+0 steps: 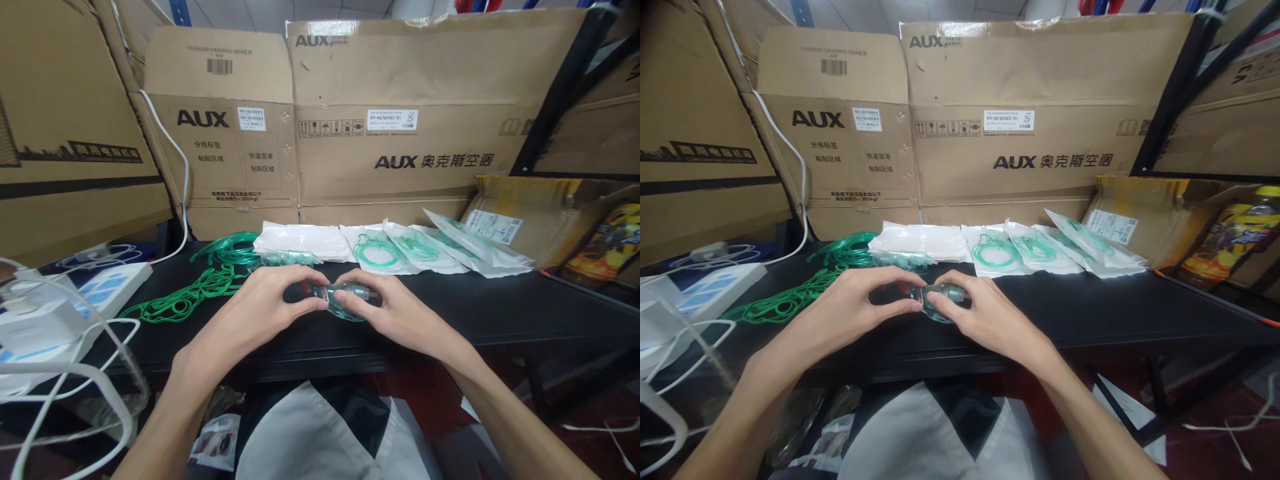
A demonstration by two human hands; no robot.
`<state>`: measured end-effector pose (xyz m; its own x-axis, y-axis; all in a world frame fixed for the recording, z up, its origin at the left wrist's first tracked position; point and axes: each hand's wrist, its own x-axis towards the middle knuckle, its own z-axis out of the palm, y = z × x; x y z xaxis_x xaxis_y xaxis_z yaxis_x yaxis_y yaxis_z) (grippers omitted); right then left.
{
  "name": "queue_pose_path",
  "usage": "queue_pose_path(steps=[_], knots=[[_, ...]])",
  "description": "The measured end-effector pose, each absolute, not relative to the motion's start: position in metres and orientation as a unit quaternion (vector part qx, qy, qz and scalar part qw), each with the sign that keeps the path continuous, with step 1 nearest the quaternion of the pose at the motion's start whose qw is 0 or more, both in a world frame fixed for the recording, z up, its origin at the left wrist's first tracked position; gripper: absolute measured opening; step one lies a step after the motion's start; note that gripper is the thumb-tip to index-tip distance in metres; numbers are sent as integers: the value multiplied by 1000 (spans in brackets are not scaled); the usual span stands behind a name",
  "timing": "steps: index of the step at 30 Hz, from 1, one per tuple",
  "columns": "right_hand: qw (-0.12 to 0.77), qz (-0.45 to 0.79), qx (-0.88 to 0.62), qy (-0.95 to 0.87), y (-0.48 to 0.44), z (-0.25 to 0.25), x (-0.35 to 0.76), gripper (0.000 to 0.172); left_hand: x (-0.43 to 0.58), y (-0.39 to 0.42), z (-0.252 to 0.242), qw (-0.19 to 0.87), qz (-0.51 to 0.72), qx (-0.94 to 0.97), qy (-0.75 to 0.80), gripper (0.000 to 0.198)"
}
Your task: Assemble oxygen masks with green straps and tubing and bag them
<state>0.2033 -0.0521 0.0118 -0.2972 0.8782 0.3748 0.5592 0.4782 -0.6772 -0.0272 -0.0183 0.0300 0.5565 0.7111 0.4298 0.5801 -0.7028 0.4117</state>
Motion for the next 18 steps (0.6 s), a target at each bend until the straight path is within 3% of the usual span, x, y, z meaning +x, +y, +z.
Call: queue_pose_path(steps=[18], knots=[[388,198,-453,-778,-58,16,203,25,-26,-15,30,100,341,870,343,25]])
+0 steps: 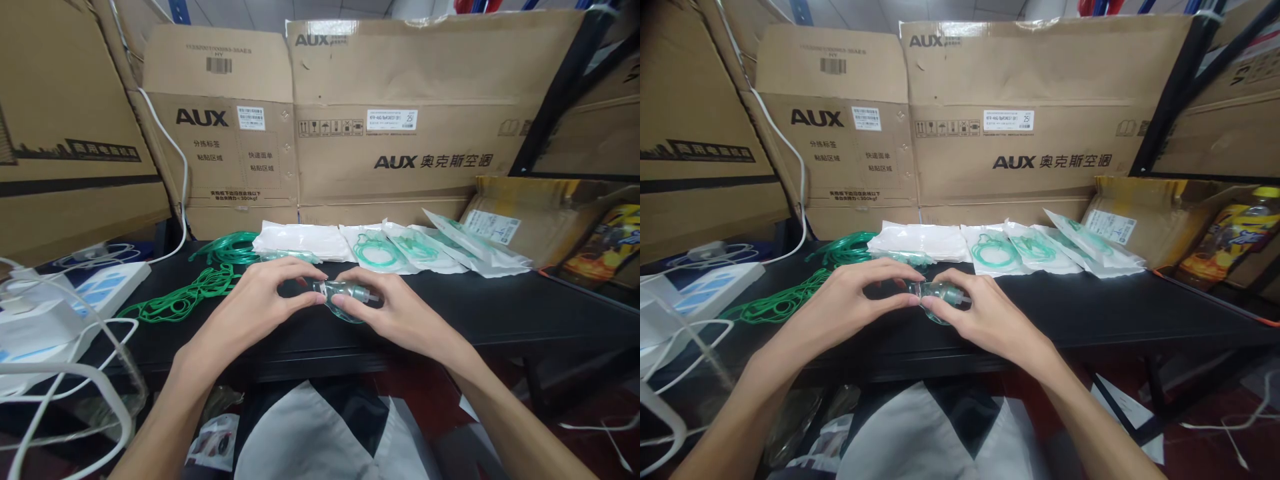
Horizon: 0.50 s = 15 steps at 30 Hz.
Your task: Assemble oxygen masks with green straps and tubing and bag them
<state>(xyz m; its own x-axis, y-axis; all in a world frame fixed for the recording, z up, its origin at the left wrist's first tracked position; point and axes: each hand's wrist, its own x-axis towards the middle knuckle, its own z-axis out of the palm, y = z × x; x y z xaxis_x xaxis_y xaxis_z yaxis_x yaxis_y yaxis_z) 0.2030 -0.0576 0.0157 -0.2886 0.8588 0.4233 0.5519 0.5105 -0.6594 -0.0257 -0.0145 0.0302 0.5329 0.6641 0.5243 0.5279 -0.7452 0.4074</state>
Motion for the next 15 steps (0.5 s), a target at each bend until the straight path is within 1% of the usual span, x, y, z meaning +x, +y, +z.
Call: queue_pose_path(steps=[6,11,15], knots=[[410,185,-436,-779,-59,19,203,17,-26,-11,30,130,367,865,318,25],[418,163,-434,-781,-61,20,199,17,-22,-9,27,161,399,849,308,24],[431,108,-435,-783,-62,19,198,20,-17,-6,20,190,425,808,361,34]])
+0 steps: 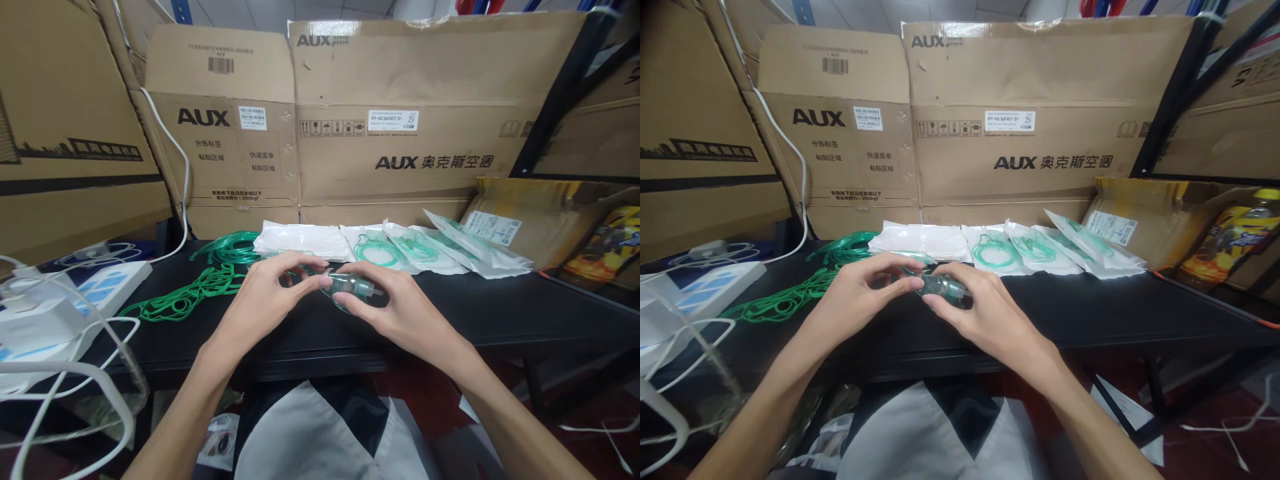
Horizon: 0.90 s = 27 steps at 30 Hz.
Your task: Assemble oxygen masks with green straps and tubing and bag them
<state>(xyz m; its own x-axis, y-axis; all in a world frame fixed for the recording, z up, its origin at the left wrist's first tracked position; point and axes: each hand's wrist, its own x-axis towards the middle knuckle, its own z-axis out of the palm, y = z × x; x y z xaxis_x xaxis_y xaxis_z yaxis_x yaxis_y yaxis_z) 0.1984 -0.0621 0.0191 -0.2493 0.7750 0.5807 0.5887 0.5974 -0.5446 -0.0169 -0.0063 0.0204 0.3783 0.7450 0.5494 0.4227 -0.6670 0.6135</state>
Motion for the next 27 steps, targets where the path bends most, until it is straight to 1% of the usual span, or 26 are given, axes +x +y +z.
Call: queue_pose_path(steps=[2,4,7,11,13,16,19,24,27], knots=[[441,68,-433,-783,-62,18,199,25,-15,-5,17,224,432,783,388,38],[446,38,-424,-788,-63,17,199,29,-13,-5,16,260,426,774,389,37],[446,9,-409,-796,-63,15,197,32,-8,-7,17,310,414,782,348,32],[460,7,-404,-790,-63,12,192,31,0,-10,18,373,437,765,291,36],[485,48,-398,-777,-63,13,190,31,2,-11,17,388,452,754,276,34],[527,186,-393,-730,-64,19,191,32,-1,-11,18,373,465,761,257,29],[534,297,-415,-674,-63,24,194,31,-3,-11,19,348,467,775,247,29],[538,396,-403,-626,-60,22,196,32,-1,-11,18,342,473,770,257,30],[556,438,-364,-605,-58,19,197,24,0,-12,19,344,467,770,266,31]])
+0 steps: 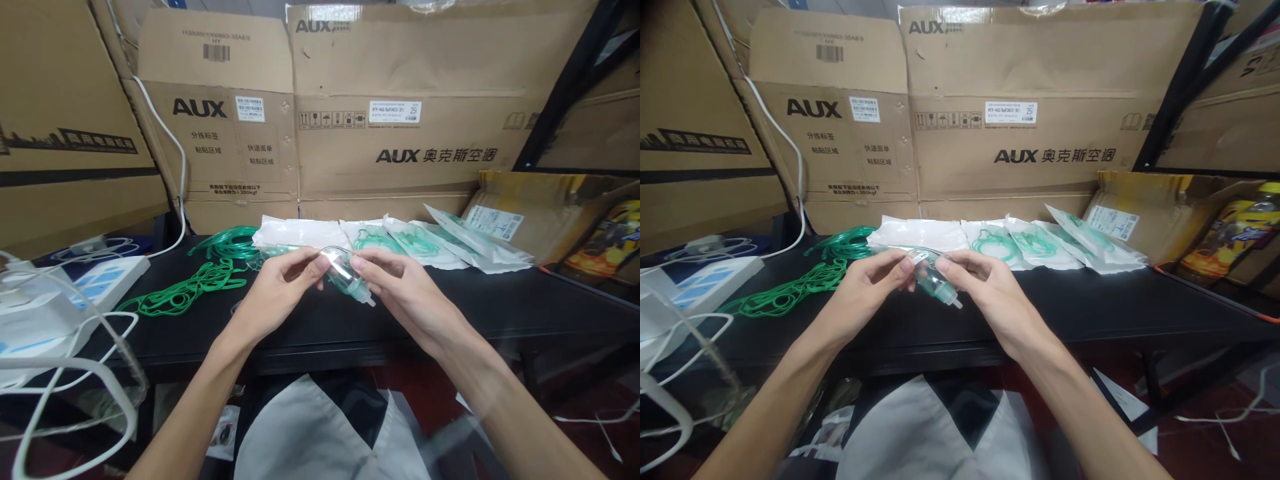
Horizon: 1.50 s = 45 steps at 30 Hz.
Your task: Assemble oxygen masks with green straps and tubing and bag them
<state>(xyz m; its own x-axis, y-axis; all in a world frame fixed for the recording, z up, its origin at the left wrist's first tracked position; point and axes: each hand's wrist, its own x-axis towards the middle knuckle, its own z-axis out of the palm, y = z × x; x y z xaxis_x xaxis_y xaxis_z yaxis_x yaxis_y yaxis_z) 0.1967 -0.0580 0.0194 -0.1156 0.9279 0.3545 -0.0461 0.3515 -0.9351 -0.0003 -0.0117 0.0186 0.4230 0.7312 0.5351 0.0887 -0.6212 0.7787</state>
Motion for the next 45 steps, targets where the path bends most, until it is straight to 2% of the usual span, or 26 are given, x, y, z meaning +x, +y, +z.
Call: queue_pose_path(steps=[4,9,20,26,32,38,45], knots=[[563,481,-343,-577,-57,19,197,13,-2,-12,19,375,460,757,276,30],[574,509,-322,-555,-57,19,195,12,-2,-10,17,391,480,742,257,20],[608,430,-344,-572,-60,8,182,12,4,-12,14,377,476,761,228,27],[589,454,-364,-561,-61,6,178,15,5,-16,16,376,480,750,257,33],[609,533,-277,-518,-56,11,183,17,-2,-12,18,412,466,741,254,42],[582,572,-247,-524,-54,13,186,19,-5,-2,12,436,473,728,236,32],[600,541,-268,-525,-57,13,186,6,2,-4,10,434,538,681,242,20]])
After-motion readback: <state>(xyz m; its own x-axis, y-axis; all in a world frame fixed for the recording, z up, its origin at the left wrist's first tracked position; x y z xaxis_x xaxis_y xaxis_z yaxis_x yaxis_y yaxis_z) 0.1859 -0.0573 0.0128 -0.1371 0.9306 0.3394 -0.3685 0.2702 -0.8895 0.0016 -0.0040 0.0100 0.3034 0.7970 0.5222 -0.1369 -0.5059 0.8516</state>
